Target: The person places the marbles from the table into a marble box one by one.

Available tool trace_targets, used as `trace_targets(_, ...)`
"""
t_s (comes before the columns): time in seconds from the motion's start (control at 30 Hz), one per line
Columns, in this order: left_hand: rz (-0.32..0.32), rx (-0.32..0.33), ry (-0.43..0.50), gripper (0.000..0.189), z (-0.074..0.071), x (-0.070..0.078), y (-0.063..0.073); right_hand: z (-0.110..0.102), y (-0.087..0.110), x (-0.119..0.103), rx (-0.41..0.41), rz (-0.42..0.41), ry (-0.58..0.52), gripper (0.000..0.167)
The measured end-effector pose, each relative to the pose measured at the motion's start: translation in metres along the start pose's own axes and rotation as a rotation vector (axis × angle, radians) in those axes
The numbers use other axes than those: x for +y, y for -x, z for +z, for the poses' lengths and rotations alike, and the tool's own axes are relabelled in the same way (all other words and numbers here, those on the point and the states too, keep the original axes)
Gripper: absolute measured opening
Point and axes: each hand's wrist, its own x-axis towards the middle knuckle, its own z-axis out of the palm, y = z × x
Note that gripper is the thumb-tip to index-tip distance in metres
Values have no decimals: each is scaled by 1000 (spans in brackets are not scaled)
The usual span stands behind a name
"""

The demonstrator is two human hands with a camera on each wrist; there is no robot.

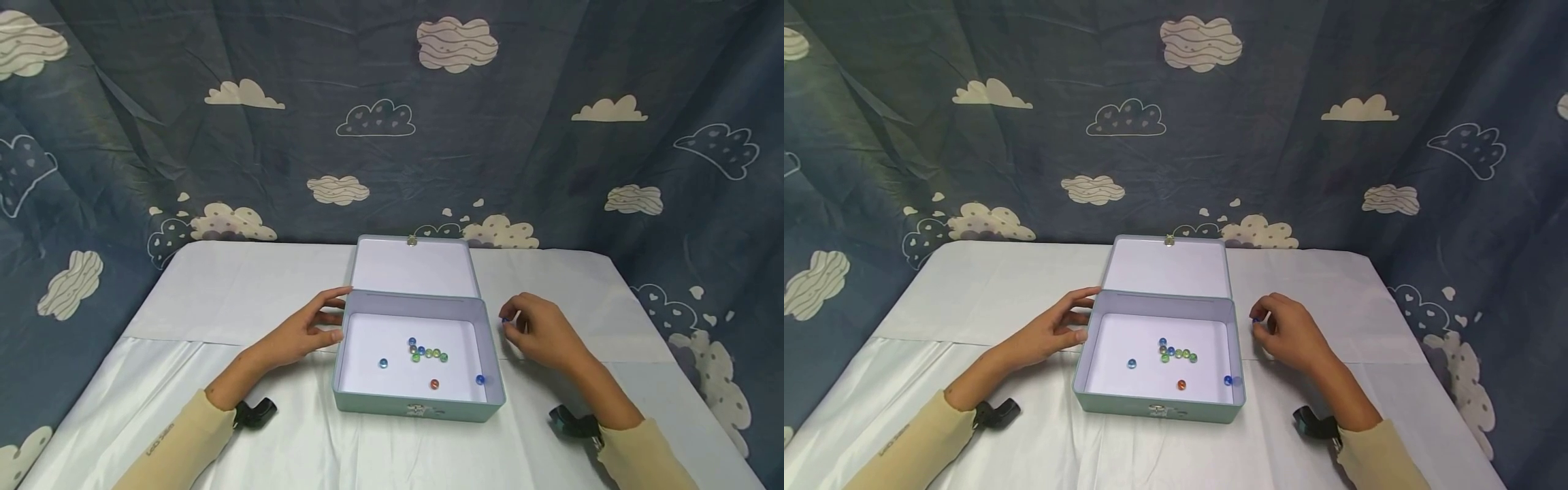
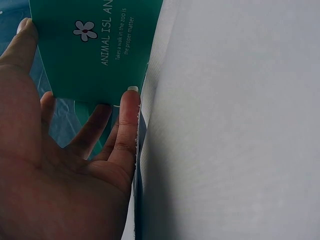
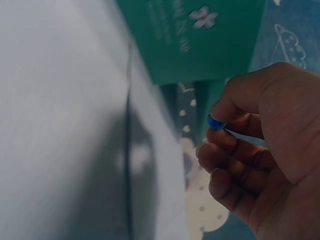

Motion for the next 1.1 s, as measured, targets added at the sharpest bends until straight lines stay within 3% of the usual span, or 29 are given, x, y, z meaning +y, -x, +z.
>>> trace_targets(0.43, 2, 2, -7, 76, 0, -1, 0, -17, 5, -35, 22, -45, -24, 20)
trace_targets(0.77, 6, 0, -1, 76, 0, -2, 0, -26, 8, -44, -66, -121, -157, 24)
trace_targets(1.1, 10, 0, 3, 76, 0, -2, -1, -26, 9, -44, -98, -178, -190, 25)
